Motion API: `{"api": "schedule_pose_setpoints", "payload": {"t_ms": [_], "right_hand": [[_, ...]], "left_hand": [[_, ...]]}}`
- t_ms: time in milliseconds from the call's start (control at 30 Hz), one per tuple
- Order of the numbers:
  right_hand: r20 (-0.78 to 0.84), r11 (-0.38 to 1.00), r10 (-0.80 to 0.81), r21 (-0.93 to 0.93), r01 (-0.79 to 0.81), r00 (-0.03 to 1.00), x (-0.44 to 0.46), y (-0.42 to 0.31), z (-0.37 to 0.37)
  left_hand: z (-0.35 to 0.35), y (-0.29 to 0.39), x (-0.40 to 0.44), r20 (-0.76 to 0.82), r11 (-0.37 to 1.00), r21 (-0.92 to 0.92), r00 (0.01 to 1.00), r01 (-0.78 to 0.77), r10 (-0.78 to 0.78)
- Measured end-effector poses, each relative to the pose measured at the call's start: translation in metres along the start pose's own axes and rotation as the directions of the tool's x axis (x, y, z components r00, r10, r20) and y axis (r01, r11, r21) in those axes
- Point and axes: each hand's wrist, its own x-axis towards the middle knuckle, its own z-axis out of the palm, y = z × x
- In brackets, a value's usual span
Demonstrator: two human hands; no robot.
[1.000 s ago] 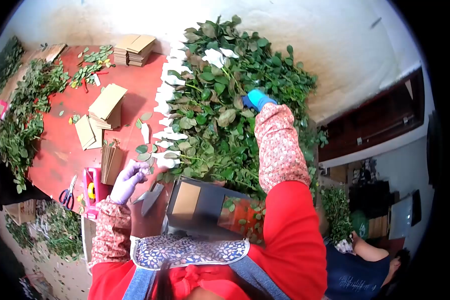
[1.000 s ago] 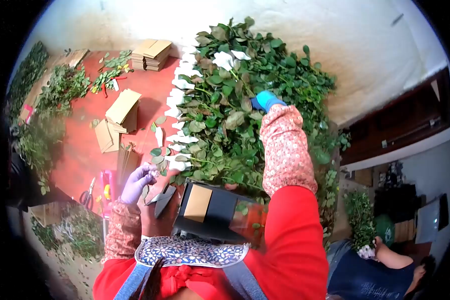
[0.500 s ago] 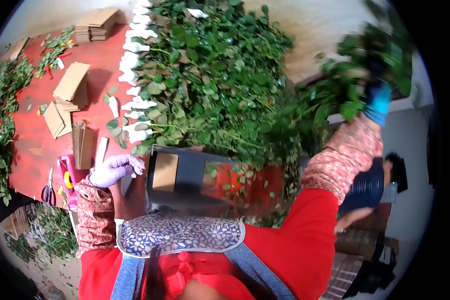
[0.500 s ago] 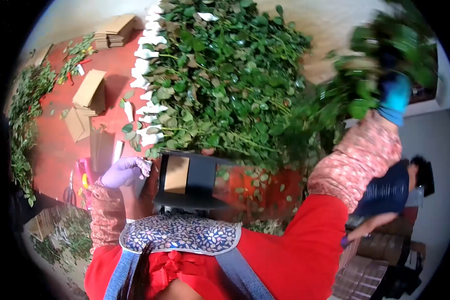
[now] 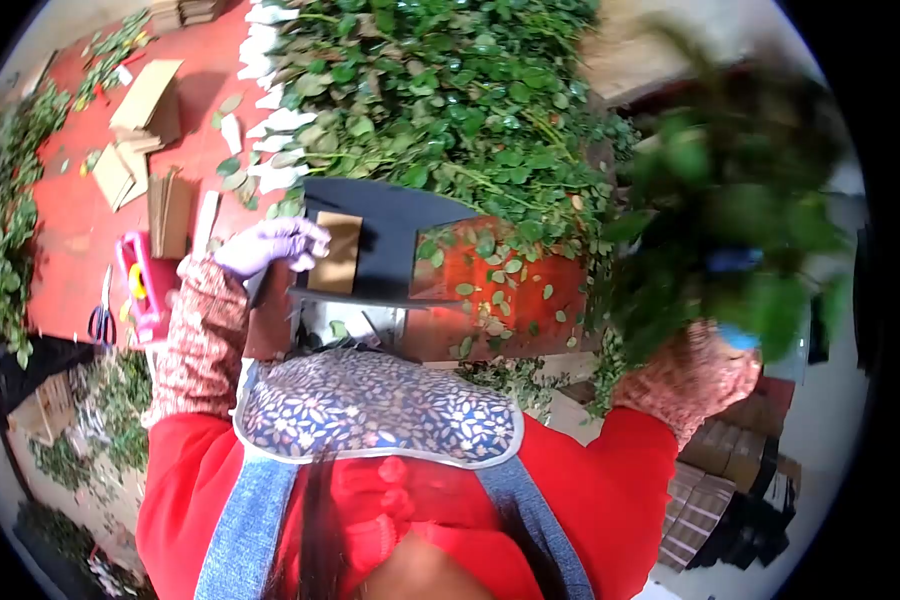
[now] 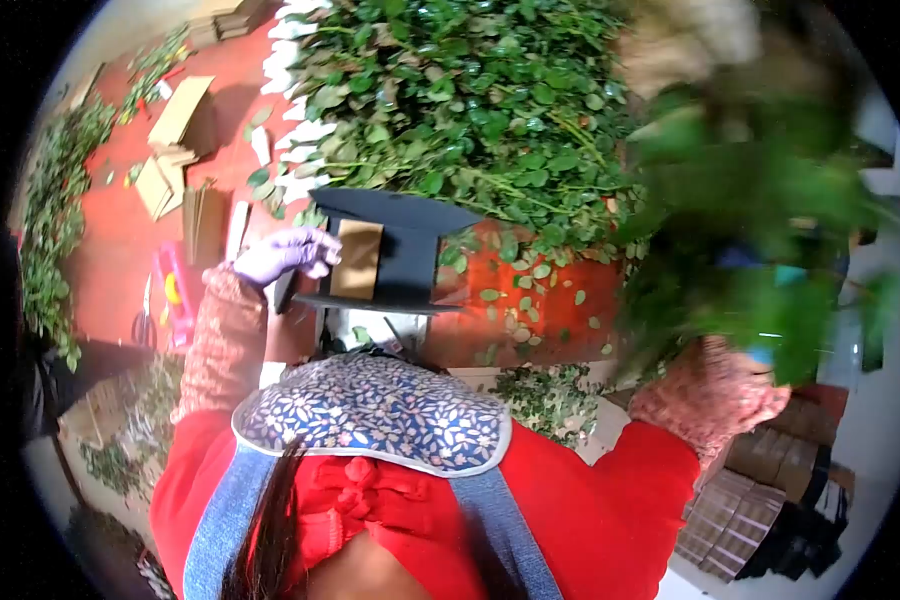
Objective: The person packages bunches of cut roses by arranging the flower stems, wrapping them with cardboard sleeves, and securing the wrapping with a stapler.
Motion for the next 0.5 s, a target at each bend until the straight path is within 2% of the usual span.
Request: {"api": "schedule_pose_setpoints", "payload": {"t_ms": [100,133,167,200,300,333,367,400,433,500], "right_hand": [[0.061,0.969,-0.245,0.035,0.243,0.968,0.004,-0.024,0.055],[0.077,0.949,-0.312,0.066,0.307,0.947,0.009,-0.029,0.084],[0.091,0.933,-0.356,0.092,0.348,0.93,0.014,-0.033,0.114],[0.109,0.917,-0.388,0.141,0.372,0.915,0.027,-0.031,0.154],[0.208,0.844,-0.486,0.364,0.394,0.849,0.052,-0.035,0.26],[0.268,0.933,-0.328,0.24,0.267,0.906,0.056,-0.047,0.274],[0.307,0.986,-0.156,0.107,0.129,0.939,0.061,-0.06,0.286],[0.534,0.991,-0.13,0.058,0.117,0.835,0.079,-0.073,0.275],[0.647,0.992,-0.121,0.104,0.07,0.753,0.082,-0.07,0.287],[0.387,0.924,-0.216,0.378,0.059,0.897,0.065,-0.061,0.292]], "left_hand": [[0.01,-0.003,-0.005,-0.063,0.994,-0.108,0.998,0.004,-0.011],[0.007,-0.013,-0.004,-0.076,0.993,-0.113,0.997,-0.029,0.02],[0.001,-0.025,-0.002,-0.11,0.989,-0.15,0.994,-0.005,-0.012],[0.013,-0.005,-0.01,-0.261,0.998,0.056,0.965,0.029,-0.014],[-0.024,-0.064,0.005,-0.448,0.927,0.313,0.893,0.205,-0.046],[-0.021,-0.073,0.003,-0.376,0.995,-0.095,0.924,0.035,-0.068],[-0.02,-0.085,0.002,-0.305,0.861,-0.498,0.95,-0.104,-0.061],[-0.03,-0.097,0.005,-0.381,0.873,-0.488,0.902,-0.01,-0.203],[-0.032,-0.091,0.004,-0.234,0.873,-0.488,0.963,0.001,-0.132],[-0.025,-0.09,0.003,-0.338,0.915,-0.401,0.924,0.032,-0.181]]}}
